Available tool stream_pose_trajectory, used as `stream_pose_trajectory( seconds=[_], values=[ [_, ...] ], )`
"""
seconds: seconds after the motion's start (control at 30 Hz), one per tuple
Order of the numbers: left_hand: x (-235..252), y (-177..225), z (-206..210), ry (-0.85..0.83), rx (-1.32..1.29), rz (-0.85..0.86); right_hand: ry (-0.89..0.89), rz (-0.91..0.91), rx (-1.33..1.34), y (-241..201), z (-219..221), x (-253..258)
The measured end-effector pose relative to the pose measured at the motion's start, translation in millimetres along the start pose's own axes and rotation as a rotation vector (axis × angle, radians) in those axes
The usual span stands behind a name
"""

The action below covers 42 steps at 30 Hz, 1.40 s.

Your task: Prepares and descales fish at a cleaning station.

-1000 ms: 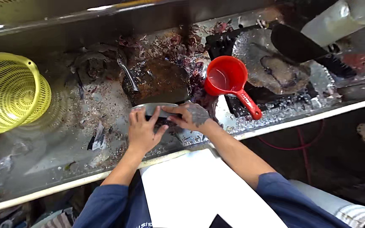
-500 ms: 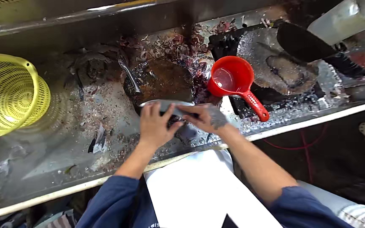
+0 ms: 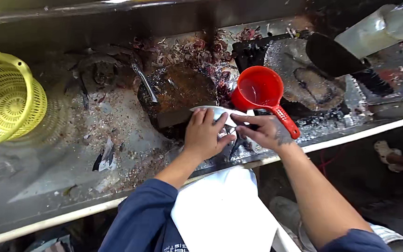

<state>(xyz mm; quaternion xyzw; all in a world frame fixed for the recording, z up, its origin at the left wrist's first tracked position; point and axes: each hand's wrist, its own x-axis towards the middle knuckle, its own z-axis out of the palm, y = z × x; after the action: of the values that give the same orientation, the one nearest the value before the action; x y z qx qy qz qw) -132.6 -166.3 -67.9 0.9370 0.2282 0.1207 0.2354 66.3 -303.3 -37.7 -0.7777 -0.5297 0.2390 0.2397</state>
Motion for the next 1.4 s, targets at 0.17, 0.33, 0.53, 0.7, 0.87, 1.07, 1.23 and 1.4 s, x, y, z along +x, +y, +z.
stream_pose_trajectory(
  seconds=[0.17, 0.33, 0.53, 0.7, 0.87, 1.07, 1.23, 1.4],
  values=[
    [-78, -62, -48, 0.069, 0.126, -0.182, -0.219, -0.089, 0.009, -76, 63, 40],
    [-45, -37, -30, 0.059, 0.135, -0.153, -0.160, -0.111, 0.008, -43, 46, 31],
    [-22, -21, -18, 0.000, 0.054, -0.034, -0.097, 0.034, 0.085, -33, 24, 14],
    [-97, -69, -49, 0.042, 0.208, -0.236, -0.251, -0.116, 0.054, -89, 92, 36],
    [-19, -10, -6, -0.030, 0.074, -0.036, -0.024, 0.012, 0.060, -16, 27, -3],
    [-81, -68, -49, 0.056, 0.133, -0.176, -0.180, -0.048, 0.027, -92, 79, 31],
    [-62, -45, -31, 0.043, 0.137, -0.153, -0.146, -0.079, 0.017, -58, 63, 20],
    [-26, -18, -19, -0.056, 0.087, -0.029, -0.128, 0.037, 0.038, -34, 26, 3]
  ],
)
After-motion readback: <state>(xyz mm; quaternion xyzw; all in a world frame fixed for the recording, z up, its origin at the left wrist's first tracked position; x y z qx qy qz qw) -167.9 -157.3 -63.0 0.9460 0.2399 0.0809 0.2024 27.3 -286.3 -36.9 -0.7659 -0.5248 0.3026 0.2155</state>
